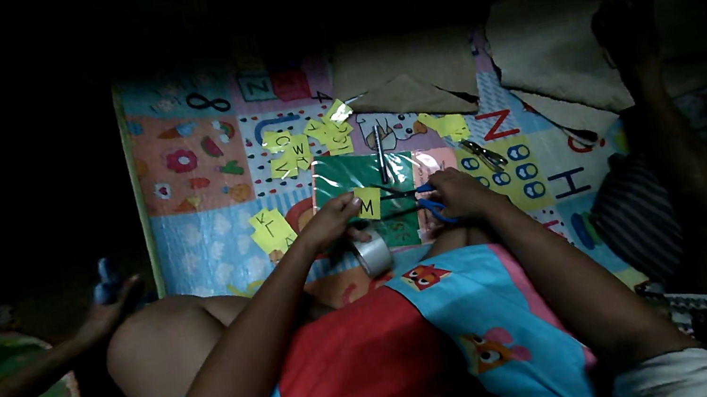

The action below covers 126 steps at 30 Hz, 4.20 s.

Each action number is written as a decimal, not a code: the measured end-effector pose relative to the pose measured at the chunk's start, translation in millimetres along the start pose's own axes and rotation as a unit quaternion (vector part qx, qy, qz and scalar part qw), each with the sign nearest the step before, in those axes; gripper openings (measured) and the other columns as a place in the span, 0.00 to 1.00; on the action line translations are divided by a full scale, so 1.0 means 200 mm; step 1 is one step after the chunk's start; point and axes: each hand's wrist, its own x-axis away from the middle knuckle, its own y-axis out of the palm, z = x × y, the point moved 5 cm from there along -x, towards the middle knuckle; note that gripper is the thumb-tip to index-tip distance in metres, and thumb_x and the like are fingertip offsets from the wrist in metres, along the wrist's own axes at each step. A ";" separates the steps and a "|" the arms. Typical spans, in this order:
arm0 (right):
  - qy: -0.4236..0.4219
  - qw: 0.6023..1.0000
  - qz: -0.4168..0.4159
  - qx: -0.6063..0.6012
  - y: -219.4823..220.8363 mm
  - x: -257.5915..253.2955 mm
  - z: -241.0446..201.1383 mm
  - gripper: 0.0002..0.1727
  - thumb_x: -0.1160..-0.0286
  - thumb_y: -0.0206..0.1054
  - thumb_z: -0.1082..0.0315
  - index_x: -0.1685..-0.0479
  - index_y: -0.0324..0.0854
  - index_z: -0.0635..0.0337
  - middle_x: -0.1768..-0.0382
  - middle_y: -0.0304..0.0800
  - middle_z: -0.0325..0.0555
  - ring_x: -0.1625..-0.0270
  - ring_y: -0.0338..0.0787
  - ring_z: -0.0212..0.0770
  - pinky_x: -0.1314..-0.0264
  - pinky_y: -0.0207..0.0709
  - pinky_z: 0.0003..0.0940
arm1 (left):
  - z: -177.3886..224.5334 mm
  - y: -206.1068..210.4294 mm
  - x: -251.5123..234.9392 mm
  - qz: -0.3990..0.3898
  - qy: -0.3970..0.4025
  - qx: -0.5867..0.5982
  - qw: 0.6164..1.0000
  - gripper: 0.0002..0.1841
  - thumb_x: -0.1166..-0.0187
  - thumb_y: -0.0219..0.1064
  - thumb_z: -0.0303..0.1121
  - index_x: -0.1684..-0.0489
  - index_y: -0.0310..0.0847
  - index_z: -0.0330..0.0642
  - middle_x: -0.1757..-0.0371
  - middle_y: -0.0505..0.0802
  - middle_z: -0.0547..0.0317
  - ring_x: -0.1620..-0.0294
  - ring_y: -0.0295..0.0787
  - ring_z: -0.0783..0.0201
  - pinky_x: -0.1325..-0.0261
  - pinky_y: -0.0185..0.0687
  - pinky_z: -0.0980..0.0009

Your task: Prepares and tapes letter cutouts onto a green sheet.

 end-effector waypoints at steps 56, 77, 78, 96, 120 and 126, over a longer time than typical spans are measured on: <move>-0.071 0.859 0.173 -0.478 -0.07 0.09 -0.48 0.09 0.30 0.75 0.80 0.57 0.79 0.72 0.55 0.89 0.53 0.59 0.88 0.35 0.52 0.83 0.31 | 0.02 0.13 0.13 0.212 -0.025 0.091 0.973 0.07 0.12 0.58 0.28 0.53 0.78 0.33 0.55 0.83 0.55 0.58 0.80 0.68 0.54 0.79 0.67; -0.081 0.883 0.202 -0.417 -0.06 0.12 -0.42 0.10 0.24 0.71 0.78 0.48 0.91 0.71 0.54 0.95 0.58 0.55 0.92 0.41 0.44 0.85 0.37 | -0.03 0.12 0.09 0.211 0.260 -0.215 0.917 0.17 0.19 0.64 0.24 0.38 0.73 0.18 0.54 0.91 0.37 0.51 0.91 0.53 0.41 0.85 0.57; -0.081 0.884 0.199 -0.414 -0.06 0.12 -0.42 0.10 0.24 0.71 0.78 0.48 0.91 0.71 0.54 0.95 0.58 0.55 0.92 0.42 0.44 0.85 0.37 | -0.03 0.12 0.09 0.212 0.260 -0.216 0.917 0.18 0.19 0.64 0.24 0.37 0.73 0.18 0.53 0.91 0.35 0.50 0.92 0.52 0.40 0.85 0.57; -0.096 0.895 0.181 -0.395 -0.02 0.10 -0.43 0.09 0.24 0.70 0.79 0.50 0.91 0.71 0.56 0.93 0.57 0.55 0.90 0.42 0.45 0.84 0.37 | -0.01 0.15 0.06 0.182 0.217 -0.272 0.920 0.16 0.16 0.62 0.26 0.35 0.78 0.24 0.66 0.90 0.41 0.65 0.89 0.50 0.53 0.83 0.51; -0.074 0.910 0.200 -0.356 -0.02 0.08 -0.42 0.05 0.29 0.74 0.78 0.58 0.90 0.71 0.52 0.84 0.61 0.56 0.85 0.45 0.54 0.82 0.35 | 0.00 0.14 0.05 0.195 0.194 -0.272 0.922 0.10 0.15 0.61 0.25 0.53 0.83 0.23 0.64 0.91 0.38 0.65 0.90 0.47 0.54 0.85 0.49; -0.102 0.920 0.195 -0.324 -0.02 0.07 -0.41 0.05 0.26 0.72 0.77 0.61 0.89 0.72 0.48 0.90 0.63 0.39 0.86 0.58 0.32 0.75 0.54 | 0.00 0.14 0.04 0.173 0.180 -0.258 0.933 0.10 0.16 0.63 0.26 0.51 0.80 0.22 0.65 0.90 0.39 0.65 0.90 0.48 0.54 0.85 0.50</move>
